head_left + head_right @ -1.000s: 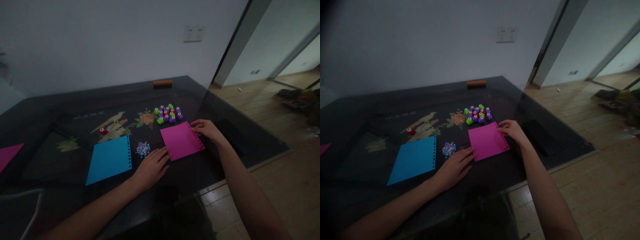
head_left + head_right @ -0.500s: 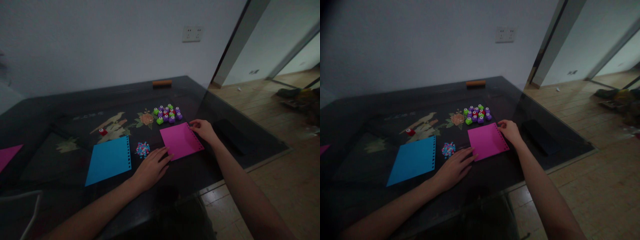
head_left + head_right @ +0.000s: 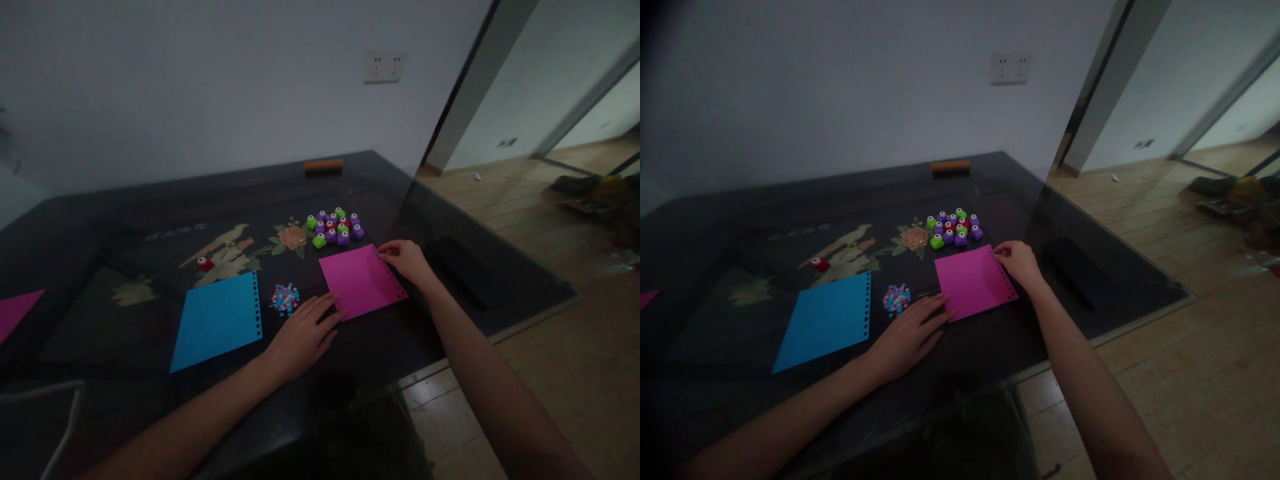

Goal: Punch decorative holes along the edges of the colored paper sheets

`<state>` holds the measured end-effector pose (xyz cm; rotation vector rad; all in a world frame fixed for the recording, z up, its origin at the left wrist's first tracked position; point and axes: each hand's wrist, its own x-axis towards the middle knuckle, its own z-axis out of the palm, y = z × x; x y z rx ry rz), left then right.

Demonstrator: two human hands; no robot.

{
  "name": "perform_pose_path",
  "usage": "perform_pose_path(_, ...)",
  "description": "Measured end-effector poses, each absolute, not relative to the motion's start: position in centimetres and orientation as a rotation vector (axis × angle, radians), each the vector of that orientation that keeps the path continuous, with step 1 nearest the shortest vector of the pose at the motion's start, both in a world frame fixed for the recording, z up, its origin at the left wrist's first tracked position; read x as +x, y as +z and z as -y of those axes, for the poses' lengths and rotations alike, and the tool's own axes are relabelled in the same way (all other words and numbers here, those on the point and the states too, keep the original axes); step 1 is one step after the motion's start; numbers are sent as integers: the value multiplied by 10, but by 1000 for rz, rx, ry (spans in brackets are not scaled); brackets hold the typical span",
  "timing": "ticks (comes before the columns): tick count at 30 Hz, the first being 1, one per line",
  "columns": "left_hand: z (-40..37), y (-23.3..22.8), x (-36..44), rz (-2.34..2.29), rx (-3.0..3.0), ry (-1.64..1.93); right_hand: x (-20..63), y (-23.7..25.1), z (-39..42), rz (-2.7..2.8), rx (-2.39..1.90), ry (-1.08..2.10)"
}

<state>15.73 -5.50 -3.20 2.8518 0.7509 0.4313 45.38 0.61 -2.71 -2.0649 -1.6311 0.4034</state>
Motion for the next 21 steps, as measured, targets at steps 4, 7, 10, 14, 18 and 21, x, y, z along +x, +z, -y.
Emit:
perform_pose_path(4, 55, -30, 158, -752, 2854, 419, 454, -26, -6, 1635, -2067, 413)
perform_pose_path(7, 56, -29, 159, -754, 2855, 407, 454, -26, -6, 1651, -2058, 412)
perform_pose_path(10, 56, -29, 159, -753, 2852, 403, 454, -26, -5, 1658, -2058, 414)
perform_pose_path(14, 55, -31, 158, -753, 2849, 406, 454, -26, -5, 1648, -2068, 399)
perform_pose_path(18, 55, -33, 158, -748, 2851, 411, 454, -26, -6, 1663, -2072, 389)
perform_pose_path(21, 55, -33, 158, -753, 2850, 408, 454, -26, -6, 1662, -2076, 394)
